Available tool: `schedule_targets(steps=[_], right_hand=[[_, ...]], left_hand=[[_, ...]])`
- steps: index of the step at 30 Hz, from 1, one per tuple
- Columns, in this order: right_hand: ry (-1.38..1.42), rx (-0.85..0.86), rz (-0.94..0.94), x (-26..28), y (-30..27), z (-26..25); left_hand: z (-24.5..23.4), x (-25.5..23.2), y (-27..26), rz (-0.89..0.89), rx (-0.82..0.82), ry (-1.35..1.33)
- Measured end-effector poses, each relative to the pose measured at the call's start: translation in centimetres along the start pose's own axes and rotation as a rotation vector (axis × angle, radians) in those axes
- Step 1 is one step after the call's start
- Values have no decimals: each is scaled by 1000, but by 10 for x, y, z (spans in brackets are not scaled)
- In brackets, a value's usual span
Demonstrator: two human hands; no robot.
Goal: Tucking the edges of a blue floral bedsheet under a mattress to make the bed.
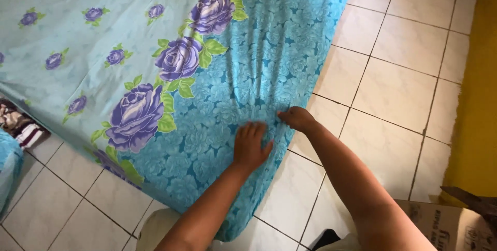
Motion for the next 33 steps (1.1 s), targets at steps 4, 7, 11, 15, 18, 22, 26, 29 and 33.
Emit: schedule_targets(steps=[4, 7, 11, 15, 18, 22, 26, 29, 33], right_hand=[[-35, 7, 15, -8, 26, 7], [62, 32, 12, -15, 41, 9], [273, 141, 11, -13, 44, 2], [90, 185, -51, -18, 57, 0], [92, 215, 28, -20, 62, 2], [21, 266, 101, -54, 91, 7], [-485, 344, 164, -172, 116, 16], [-257, 242, 327, -188, 92, -27], [-113, -61, 98, -120, 80, -82]], left_hand=[[15, 16, 6, -120, 105, -22], [11, 7, 1, -68, 137, 27], [6, 3, 4, -124, 299, -22], [11, 1, 1, -100, 337, -58], [12, -3, -4, -66, 307, -35], [14, -4, -12, -60, 334, -59], [10, -6, -12, -18, 343, -72], [10, -5, -7, -11, 350, -71], [20, 0, -11, 2, 308, -41]])
Point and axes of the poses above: each hand's wrist, its own y-axis towards the middle knuckle, its own z-axis out of the palm, x = y × z, the point moved 7 cm from there along y, towards the middle knuckle, and after that the axes turned 8 degrees about -x, right-handed, at the moved point
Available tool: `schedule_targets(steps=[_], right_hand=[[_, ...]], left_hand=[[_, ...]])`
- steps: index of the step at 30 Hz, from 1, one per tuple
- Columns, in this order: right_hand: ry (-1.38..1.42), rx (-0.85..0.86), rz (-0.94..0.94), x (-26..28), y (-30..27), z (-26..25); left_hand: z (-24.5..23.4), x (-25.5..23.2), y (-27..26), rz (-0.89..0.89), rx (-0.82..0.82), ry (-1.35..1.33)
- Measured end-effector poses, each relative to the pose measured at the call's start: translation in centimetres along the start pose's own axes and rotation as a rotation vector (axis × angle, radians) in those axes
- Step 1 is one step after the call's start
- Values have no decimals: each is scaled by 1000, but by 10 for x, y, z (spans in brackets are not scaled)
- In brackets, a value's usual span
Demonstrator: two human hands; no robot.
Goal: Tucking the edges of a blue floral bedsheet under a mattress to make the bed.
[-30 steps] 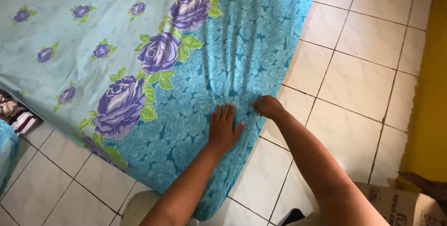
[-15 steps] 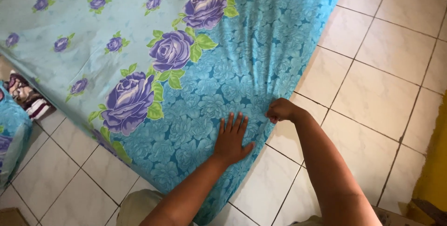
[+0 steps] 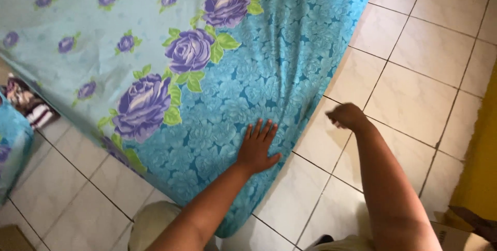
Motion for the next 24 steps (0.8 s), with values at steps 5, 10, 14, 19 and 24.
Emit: schedule_targets(steps=[5, 10, 14, 19, 24], right_hand=[[-32, -125, -125, 42, -17, 11], [-438, -277, -388, 101, -69, 25], [-683, -483, -679, 137, -98, 39], [-697, -299, -651, 153, -113, 61], [-897, -150, -696, 134, -98, 89]], left_hand=[[3, 1, -3, -3, -48, 6], [7, 4, -4, 6, -77, 41], [5, 3, -4, 3, -47, 12], [5, 3, -4, -2, -48, -17], [-1, 1, -3, -29, -32, -53]])
Point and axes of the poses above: each hand's wrist, its own y-axis towards the middle knuckle, its own z-axis out of the palm, x = y × z, the point moved 7 cm from there along y, towards the middle knuckle, and after that the axes turned 8 degrees about -x, right-handed, at the moved point
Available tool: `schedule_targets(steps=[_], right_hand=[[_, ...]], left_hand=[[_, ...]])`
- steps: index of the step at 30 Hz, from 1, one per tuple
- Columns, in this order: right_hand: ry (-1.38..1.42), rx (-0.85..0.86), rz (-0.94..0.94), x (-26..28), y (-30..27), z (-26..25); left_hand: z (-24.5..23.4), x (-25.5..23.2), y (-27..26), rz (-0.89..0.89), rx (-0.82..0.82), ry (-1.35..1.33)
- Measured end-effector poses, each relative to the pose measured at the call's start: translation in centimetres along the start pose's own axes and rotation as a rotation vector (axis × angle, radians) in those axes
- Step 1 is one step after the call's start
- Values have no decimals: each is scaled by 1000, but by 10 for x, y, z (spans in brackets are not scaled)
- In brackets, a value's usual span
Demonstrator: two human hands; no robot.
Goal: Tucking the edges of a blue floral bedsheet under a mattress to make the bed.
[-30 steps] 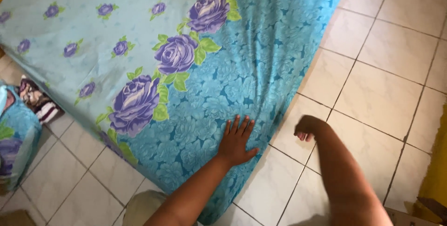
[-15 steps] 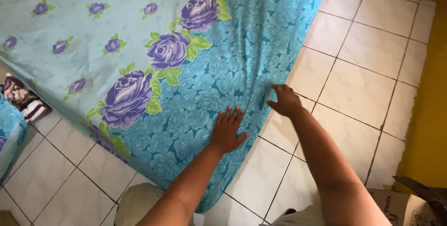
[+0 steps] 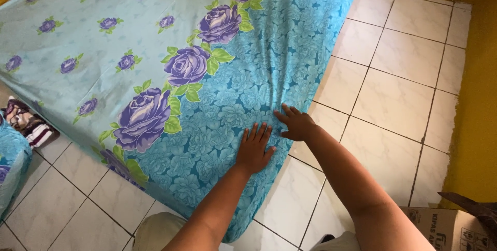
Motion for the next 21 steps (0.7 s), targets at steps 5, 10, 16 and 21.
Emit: schedule_targets(steps=[5, 10, 16, 21], right_hand=[[87, 60, 35, -8, 0, -6], [41, 68, 43, -8, -8, -12], [39, 110, 42, -8, -9, -10], [38, 129, 44, -6, -10, -12]], left_hand=[[5, 2, 1, -13, -9, 22], [6, 4, 1, -15, -20, 15], [6, 3, 0, -4, -47, 24], [3, 2, -1, 6, -54, 32]])
Point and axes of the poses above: each hand's wrist, its own y-axis towards the middle knuckle, its own z-axis out of the palm, x = y × z, the point moved 7 cm from there along y, towards the middle knuckle, and after that the axes turned 8 degrees about -x, right-handed, at the moved point
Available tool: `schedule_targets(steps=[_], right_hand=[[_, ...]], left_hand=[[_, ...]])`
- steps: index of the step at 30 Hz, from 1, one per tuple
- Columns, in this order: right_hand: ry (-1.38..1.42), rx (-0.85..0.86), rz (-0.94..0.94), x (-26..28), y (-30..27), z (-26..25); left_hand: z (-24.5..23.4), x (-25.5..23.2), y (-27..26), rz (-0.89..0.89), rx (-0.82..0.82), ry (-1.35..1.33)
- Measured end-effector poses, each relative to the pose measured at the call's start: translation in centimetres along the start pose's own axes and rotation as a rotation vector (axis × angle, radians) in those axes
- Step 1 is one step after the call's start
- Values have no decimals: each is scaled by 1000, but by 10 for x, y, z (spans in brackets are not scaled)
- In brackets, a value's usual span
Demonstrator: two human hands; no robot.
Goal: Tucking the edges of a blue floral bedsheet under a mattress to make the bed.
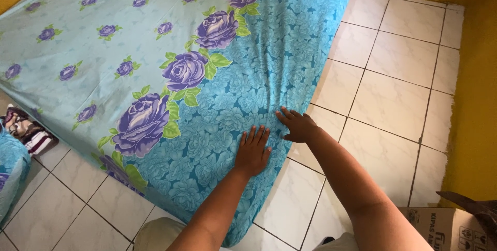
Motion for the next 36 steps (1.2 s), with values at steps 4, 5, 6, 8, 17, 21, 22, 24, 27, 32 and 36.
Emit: schedule_targets(steps=[4, 5, 6, 8, 17, 21, 22, 24, 27, 32, 36], right_hand=[[-3, -4, -3, 1, -4, -5], [-5, -2, -7, 1, -4, -5], [-6, -1, -11, 1, -4, -5], [-8, 6, -10, 1, -4, -5], [7, 39, -11, 2, -7, -10], [15, 35, -11, 2, -8, -11], [15, 34, -10, 1, -8, -11], [8, 50, -11, 2, -7, -10], [-5, 11, -12, -3, 1, 4], [16, -80, -24, -7, 6, -1], [60, -257, -10, -13, 11, -17]], left_hand=[[4, 2, 1, -5, 1, -5], [4, 2, 1, -5, -1, -3], [3, 2, 1, -4, -3, -1], [4, 2, 1, -3, -10, -3], [-1, -1, 1, -2, -11, -18], [0, 0, 1, -2, -2, -3], [0, 0, 1, -1, -2, -3], [1, 1, 2, -14, 18, -5], [6, 4, 1, 4, -11, -10], [5, 1, 1, 26, -31, 22], [-1, -4, 0, 32, -43, 25]])
Point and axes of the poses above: each hand's wrist, its own y-axis towards the middle knuckle, its own z-axis out of the palm, x = y × z, the point moved 7 cm from there along y, towards the middle knuckle, and after that the axes turned 8 degrees about -x, right-handed, at the moved point
